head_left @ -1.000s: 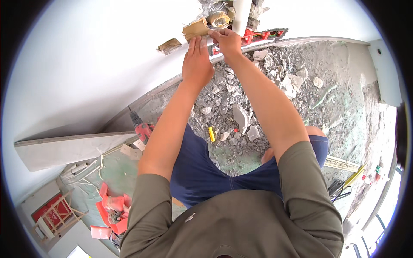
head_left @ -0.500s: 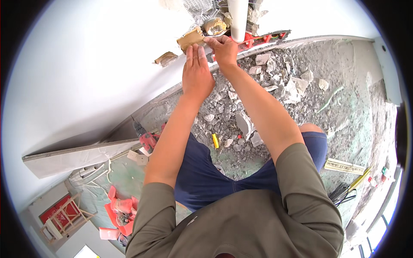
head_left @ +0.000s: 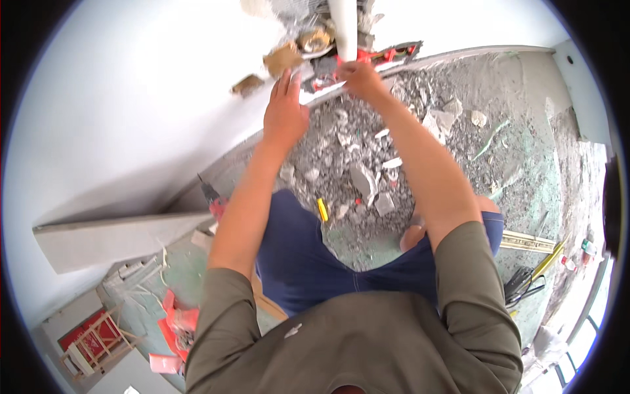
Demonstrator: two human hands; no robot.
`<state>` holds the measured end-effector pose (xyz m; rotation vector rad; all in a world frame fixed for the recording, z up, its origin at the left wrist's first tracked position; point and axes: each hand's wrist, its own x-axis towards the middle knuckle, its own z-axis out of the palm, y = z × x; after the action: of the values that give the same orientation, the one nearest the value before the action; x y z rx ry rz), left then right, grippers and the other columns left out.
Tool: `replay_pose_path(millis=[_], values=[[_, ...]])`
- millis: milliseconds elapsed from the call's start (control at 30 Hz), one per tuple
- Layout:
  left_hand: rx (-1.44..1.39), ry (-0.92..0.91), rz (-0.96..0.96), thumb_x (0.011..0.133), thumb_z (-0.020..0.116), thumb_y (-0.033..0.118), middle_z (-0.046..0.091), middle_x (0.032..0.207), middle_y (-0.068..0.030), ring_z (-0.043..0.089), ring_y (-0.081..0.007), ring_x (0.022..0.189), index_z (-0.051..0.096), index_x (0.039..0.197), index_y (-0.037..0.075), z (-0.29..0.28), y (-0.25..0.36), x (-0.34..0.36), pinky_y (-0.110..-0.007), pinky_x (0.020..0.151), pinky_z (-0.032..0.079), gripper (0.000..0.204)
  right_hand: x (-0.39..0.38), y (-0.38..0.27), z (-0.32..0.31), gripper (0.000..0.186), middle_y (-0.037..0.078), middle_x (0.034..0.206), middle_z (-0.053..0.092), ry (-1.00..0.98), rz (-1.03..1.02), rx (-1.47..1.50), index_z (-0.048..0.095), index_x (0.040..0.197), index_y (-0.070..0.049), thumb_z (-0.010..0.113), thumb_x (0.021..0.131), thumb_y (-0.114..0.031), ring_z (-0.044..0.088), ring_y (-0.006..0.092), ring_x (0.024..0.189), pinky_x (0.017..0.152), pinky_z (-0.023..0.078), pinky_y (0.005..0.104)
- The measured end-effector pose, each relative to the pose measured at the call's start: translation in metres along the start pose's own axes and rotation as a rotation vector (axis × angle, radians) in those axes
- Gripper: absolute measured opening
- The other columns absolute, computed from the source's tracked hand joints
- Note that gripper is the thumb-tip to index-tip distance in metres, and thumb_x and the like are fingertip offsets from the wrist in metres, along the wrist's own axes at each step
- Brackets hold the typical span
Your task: Measuring and fitting a cardboard piece around a pipe in a wall opening.
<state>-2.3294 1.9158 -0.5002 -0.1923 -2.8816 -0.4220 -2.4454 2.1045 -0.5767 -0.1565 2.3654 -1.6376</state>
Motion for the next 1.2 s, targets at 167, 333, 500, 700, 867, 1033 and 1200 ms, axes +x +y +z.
replay_pose_path(millis=[167, 333, 500, 700, 867, 1033, 1200], values=[[-0.435, -0.168, -0.166, 0.081, 0.057, 0.011, 0.053, 0.126, -0.0140, 0.060, -0.0227, 0.102, 0.049, 0.132, 0.008, -0.057, -0.034, -0.065, -0.036, 0.087, 0.048, 0.051, -0.045, -0.051, -0.037, 0.056, 0.020, 0.090, 0.069, -0.134, 0.194, -0.877, 0.071, 0.083, -0.004, 0.054, 0.085, -0.058, 0.065, 0.0366, 0.089, 0.082, 0.050, 0.0453], [-0.556, -0.174, -0.686, 0.086, 0.059, 0.014, 0.065, 0.085, -0.0107, 0.063, -0.0153, 0.074, 0.063, 0.115, 0.008, -0.036, -0.053, -0.176, -0.031, 0.066, 0.048, 0.030, -0.087, 0.027, -0.091, 0.040, 0.022, 0.095, 0.064, -0.104, -0.073, -0.862, 0.060, 0.087, -0.004, 0.049, 0.091, -0.043, 0.059, 0.0422, 0.093, 0.078, 0.044, 0.0515], [-0.590, -0.375, -0.932, 0.092, 0.051, 0.041, 0.062, 0.072, -0.0227, 0.061, -0.0401, 0.067, 0.065, 0.073, 0.001, 0.044, -0.048, -0.328, -0.043, 0.062, 0.046, 0.047, -0.153, 0.043, -0.074, 0.033, 0.023, 0.093, 0.065, -0.329, 0.154, -1.085, 0.064, 0.096, -0.009, 0.053, 0.089, -0.039, 0.061, 0.0420, 0.091, 0.076, 0.046, 0.0515], [-0.571, -0.508, -0.929, 0.089, 0.051, 0.040, 0.062, 0.074, -0.0239, 0.062, -0.0401, 0.073, 0.065, 0.079, 0.001, 0.070, -0.025, -0.440, -0.047, 0.065, 0.047, 0.043, -0.222, 0.114, 0.056, 0.031, 0.015, 0.111, 0.063, -0.684, 0.006, -0.751, 0.059, 0.117, -0.016, 0.053, 0.088, -0.025, 0.060, 0.0362, 0.101, 0.084, 0.049, 0.0451], [-0.643, -0.200, -1.140, 0.084, 0.057, 0.027, 0.066, 0.079, -0.0197, 0.064, -0.0369, 0.079, 0.066, 0.087, 0.004, 0.071, -0.026, -0.533, -0.045, 0.069, 0.049, 0.025, -0.257, 0.153, 0.138, 0.036, 0.013, 0.111, 0.060, -0.913, -0.193, -1.006, 0.057, 0.121, -0.016, 0.054, 0.086, -0.025, 0.058, 0.0334, 0.108, 0.086, 0.050, 0.0451], [-0.162, -0.218, -1.406, 0.079, 0.060, 0.015, 0.057, 0.121, -0.0182, 0.056, -0.0359, 0.107, 0.059, 0.107, 0.005, 0.030, -0.019, -0.599, -0.042, 0.088, 0.047, 0.030, -0.256, 0.083, 0.184, 0.033, 0.010, 0.110, 0.059, -1.035, -0.050, -1.159, 0.057, 0.119, -0.018, 0.052, 0.087, -0.023, 0.057, 0.0312, 0.108, 0.084, 0.050, 0.0446], [-0.214, -0.484, -0.880, 0.084, 0.053, 0.021, 0.045, 0.136, -0.0180, 0.041, -0.0346, 0.127, 0.049, 0.126, 0.004, 0.031, -0.040, -0.554, -0.047, 0.100, 0.039, 0.045, -0.258, 0.066, 0.187, 0.028, 0.010, 0.110, 0.059, -0.956, -0.203, -1.157, 0.059, 0.116, -0.018, 0.050, 0.089, -0.020, 0.059, 0.0287, 0.105, 0.082, 0.050, 0.0421]])
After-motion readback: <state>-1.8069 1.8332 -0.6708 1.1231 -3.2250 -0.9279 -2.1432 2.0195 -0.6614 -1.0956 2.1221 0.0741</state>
